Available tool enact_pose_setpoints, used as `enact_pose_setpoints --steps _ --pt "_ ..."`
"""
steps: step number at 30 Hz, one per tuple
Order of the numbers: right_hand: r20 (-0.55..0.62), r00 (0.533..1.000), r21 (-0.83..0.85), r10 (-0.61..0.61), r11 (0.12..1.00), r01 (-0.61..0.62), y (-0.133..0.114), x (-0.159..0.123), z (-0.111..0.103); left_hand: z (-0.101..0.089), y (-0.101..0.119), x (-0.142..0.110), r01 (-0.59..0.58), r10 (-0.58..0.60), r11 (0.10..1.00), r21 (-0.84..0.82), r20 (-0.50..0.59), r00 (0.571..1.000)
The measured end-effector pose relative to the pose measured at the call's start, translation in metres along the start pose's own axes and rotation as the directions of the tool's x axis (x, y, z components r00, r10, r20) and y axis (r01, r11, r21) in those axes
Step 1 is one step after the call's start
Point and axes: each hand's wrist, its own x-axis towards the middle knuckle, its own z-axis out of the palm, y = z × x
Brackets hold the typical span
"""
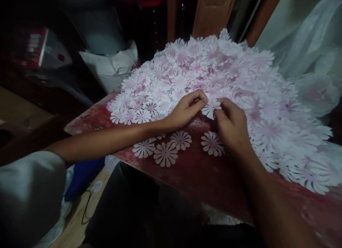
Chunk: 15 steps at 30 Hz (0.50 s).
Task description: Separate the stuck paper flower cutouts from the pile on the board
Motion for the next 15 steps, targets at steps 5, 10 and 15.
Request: enact_pose_setpoints --steps 5,10,15 --pt "-0.052 0.998 -0.005 -0.018 1.0 0.017 -0.009 -0.004 0.001 0.002 0.0 0.001 -0.013 0.015 0.999 -0.049 0.03 0.999" --pt "-0.154 0.988 0.031 -0.015 0.999 0.02 -0.028 -0.014 0.005 0.004 0.002 -0.001 -0.093 0.095 0.983 -0.157 0.006 0.996" --pt "-0.277 0.957 0.044 0.08 0.997 -0.071 -0.048 -0.022 0.006 0.004 -0.001 -0.001 -0.122 0.12 0.984 -0.132 -0.027 0.992"
